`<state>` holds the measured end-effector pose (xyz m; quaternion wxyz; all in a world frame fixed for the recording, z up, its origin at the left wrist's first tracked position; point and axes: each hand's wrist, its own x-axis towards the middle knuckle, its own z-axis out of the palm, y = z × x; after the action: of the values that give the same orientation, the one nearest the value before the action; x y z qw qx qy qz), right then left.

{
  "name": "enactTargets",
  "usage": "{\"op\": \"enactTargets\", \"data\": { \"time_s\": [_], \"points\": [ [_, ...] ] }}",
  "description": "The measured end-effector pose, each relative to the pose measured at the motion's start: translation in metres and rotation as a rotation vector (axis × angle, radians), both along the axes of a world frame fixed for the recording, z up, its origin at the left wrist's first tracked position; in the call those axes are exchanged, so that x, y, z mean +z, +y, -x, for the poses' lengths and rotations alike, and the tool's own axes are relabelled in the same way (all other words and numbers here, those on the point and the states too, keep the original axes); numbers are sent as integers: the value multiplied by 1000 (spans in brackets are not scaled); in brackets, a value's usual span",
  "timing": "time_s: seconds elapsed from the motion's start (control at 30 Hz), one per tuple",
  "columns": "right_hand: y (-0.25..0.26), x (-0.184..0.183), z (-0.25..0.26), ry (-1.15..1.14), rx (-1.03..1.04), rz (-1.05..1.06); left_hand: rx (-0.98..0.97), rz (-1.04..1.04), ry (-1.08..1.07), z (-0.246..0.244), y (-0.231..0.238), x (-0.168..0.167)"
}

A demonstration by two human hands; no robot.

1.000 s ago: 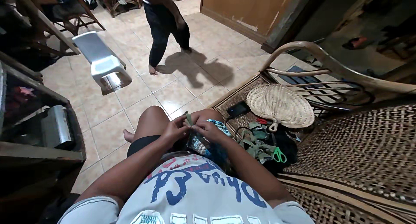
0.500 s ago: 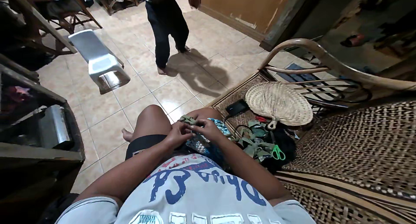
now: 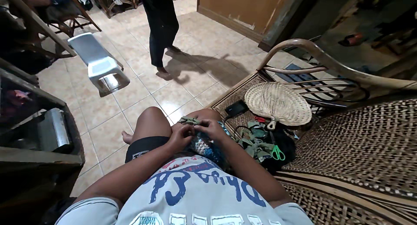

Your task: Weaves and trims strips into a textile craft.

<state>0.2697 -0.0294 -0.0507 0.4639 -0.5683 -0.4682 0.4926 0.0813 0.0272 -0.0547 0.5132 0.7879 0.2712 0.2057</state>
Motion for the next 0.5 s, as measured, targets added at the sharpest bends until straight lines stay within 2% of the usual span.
{"op": "enactTargets", "data": {
  "time_s": [0.07,0.17,0.27,0.37,0.5],
  "points": [
    [-1,-1,1,9,-28,-3,-35,-12,3,0,1,1],
    [-5,2,2,2,-98,6,-24,125,25,0,3,3],
    [-11,3,-6,-236,-87,-64,44,228,27,-1,3,4],
    [-21,3,-14,-557,48,-138,96,236,26,-2,1,4],
    [-28,-1,-9,-706,113,-147,122,231,11,-6,-1,2]
  ]
}}
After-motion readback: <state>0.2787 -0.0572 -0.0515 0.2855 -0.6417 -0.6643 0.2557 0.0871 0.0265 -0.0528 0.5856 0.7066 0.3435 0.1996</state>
